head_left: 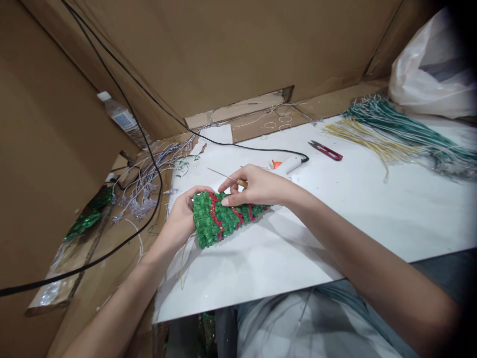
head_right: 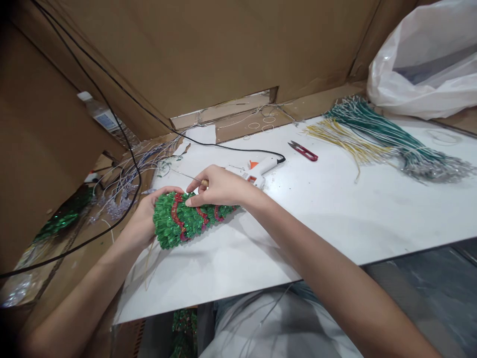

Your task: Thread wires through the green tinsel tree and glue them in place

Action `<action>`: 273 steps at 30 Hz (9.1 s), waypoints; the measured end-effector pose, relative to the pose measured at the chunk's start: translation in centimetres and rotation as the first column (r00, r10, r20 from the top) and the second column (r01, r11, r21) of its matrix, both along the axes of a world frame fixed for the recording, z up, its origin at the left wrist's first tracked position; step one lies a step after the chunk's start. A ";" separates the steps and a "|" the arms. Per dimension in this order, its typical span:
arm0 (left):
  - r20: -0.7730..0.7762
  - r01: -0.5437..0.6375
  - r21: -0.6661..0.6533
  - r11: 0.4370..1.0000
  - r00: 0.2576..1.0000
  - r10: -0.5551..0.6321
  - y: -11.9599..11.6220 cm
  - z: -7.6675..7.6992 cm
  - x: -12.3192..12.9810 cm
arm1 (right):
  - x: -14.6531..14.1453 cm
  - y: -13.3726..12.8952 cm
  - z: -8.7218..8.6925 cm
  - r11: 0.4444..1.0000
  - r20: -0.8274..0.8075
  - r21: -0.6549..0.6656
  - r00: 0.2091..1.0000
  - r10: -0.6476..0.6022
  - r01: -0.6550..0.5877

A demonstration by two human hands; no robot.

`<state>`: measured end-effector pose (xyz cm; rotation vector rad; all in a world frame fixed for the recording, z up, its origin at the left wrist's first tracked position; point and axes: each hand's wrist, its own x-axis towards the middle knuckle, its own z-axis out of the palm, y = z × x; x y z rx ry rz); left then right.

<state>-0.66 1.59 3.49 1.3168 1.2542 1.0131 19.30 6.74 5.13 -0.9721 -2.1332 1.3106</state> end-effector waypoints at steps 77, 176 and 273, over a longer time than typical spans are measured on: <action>0.004 0.058 0.094 0.994 0.998 -0.059 0.4 -0.8 -0.3 | -6.2 -4.8 3.5 0.884 -0.844 -0.201 0.384 -0.375 0.422; 0.173 0.271 -0.039 0.962 0.950 -0.260 0.0 0.7 -2.2 | 12.7 7.6 -4.3 0.507 0.583 0.751 0.786 -0.205 -0.424; 0.134 0.208 -0.066 0.976 0.971 -0.198 0.2 1.1 -2.0 | 7.4 1.0 -0.7 0.520 0.133 0.854 0.975 -0.179 -0.021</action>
